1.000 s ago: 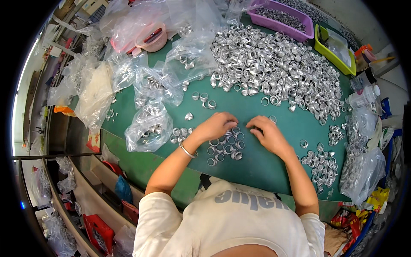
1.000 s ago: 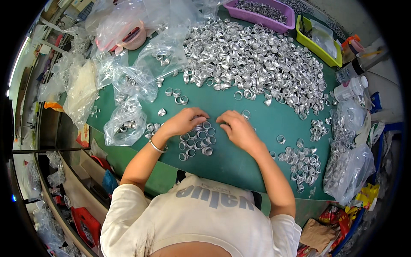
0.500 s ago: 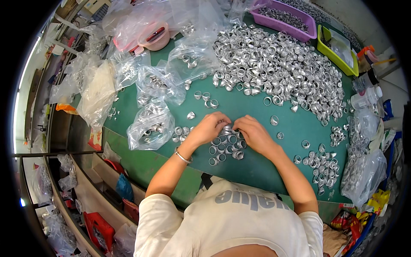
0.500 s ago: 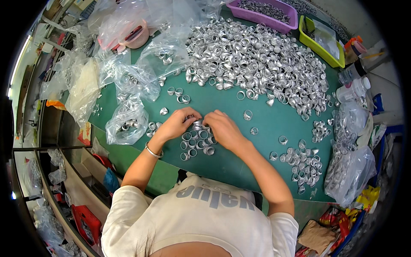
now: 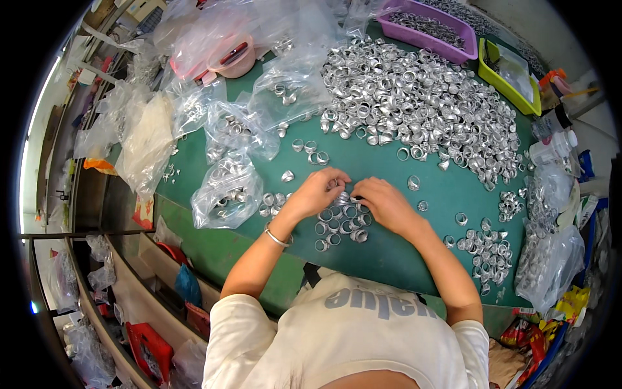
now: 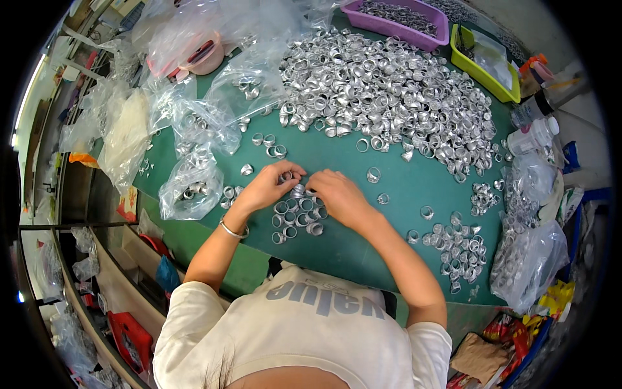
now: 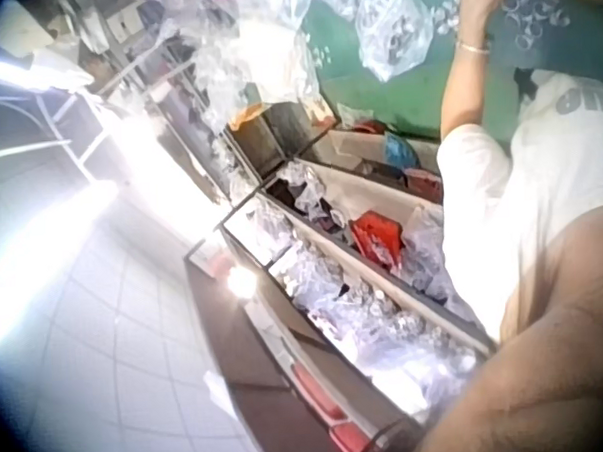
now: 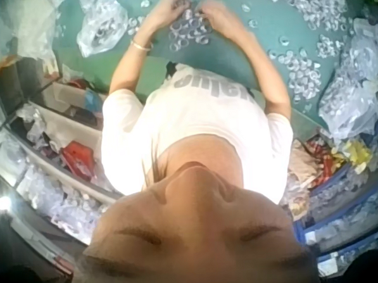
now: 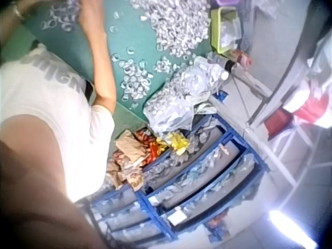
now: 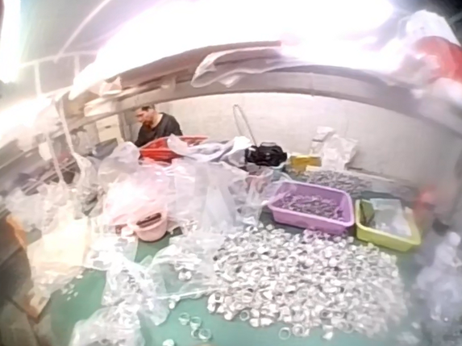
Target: The person sorts through a pile of metal rings on a green table by hand, picking them up to inspect them and placing them into different plastic bags and containers.
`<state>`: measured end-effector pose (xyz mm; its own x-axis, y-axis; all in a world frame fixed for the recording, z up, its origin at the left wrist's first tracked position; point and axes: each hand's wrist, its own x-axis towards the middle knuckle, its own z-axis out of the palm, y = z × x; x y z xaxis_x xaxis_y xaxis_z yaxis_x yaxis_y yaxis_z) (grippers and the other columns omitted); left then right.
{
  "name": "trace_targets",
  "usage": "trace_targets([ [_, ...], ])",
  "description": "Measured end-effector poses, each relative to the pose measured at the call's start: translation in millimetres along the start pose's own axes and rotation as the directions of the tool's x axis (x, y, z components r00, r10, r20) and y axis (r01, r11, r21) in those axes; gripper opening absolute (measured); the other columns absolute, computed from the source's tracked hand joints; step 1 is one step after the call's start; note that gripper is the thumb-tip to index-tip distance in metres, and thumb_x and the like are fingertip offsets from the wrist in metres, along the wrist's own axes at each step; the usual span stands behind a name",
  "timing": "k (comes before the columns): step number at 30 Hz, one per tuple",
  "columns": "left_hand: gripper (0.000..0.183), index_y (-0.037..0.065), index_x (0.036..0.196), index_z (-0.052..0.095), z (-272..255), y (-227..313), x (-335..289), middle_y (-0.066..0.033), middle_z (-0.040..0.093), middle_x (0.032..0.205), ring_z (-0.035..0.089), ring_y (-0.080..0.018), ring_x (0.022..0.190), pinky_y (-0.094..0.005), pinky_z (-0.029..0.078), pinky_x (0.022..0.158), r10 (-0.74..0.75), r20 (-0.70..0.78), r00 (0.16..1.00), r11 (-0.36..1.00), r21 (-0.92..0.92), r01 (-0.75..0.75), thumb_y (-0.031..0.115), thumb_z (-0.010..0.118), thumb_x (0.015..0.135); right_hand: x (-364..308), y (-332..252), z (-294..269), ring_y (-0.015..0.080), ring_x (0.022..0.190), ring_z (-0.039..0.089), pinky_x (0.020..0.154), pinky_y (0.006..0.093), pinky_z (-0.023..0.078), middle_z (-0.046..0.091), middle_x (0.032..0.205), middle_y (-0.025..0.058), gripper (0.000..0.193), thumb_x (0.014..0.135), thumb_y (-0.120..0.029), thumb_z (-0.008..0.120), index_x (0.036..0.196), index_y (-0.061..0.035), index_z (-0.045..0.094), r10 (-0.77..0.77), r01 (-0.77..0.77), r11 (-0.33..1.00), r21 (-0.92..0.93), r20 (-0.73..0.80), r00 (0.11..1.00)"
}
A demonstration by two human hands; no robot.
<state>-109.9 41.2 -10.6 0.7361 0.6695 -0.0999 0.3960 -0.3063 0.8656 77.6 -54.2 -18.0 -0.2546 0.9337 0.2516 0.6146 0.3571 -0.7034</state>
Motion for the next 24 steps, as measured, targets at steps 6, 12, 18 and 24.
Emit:
trace_targets([
  [6,0.022,-0.001,0.103,0.064,-3.2,5.6,27.5,-0.0024,0.06,0.081,0.05,-0.0097,0.068,-0.025,0.045,0.065,0.02,0.004,1.0,1.0,-0.012,-0.02,0.002,0.062,0.081,-11.9,13.2,-15.3,0.0296,0.092,0.055,0.081,0.0392,0.044,0.06,0.097,0.0111,0.018,0.076,0.0,0.061,0.094,-0.0015,0.06,0.007,-0.052,0.985,-0.165,-0.263,0.965],
  [12,0.038,0.0,0.118,0.049,24.9,12.9,69.5,-0.0086,0.058,0.1,0.052,-0.0111,0.084,-0.0249,0.047,0.075,0.035,-0.006,0.999,0.996,-0.088,-0.036,-0.011,0.046,0.082,9.9,36.7,-35.6,0.0276,0.089,0.053,0.077,0.0373,0.041,0.057,0.092,0.0107,0.022,0.077,-0.014,0.068,0.095,-0.0022,0.062,0.188,-0.422,0.683,-0.596,-0.415,0.89],
  [18,0.036,-0.002,0.115,0.05,40.7,23.8,70.9,-0.0111,0.06,0.104,0.061,-0.0153,0.09,-0.0253,0.052,0.077,-0.044,-0.009,0.999,0.9,-0.434,0.035,-0.013,0.057,0.081,10.7,48.4,-31.3,0.0265,0.092,0.054,0.079,0.0373,0.043,0.058,0.095,0.0091,0.031,0.074,-0.012,0.072,0.1,-0.001,0.06,0.231,-0.42,0.687,-0.593,-0.369,0.9],
  [24,0.043,-0.003,0.112,0.053,37.7,40.7,48.0,-0.008,0.066,0.095,0.059,-0.0066,0.074,-0.0198,0.048,0.062,-0.129,-0.013,0.991,0.954,-0.274,0.121,-0.001,0.074,0.075,-13.7,23.1,-41.9,0.0153,0.097,0.057,0.078,0.026,0.047,0.058,0.114,0.011,0.045,0.077,0.008,0.061,0.121,0.0009,0.051,0.493,-0.296,0.798,0.525,-0.286,0.822],
])
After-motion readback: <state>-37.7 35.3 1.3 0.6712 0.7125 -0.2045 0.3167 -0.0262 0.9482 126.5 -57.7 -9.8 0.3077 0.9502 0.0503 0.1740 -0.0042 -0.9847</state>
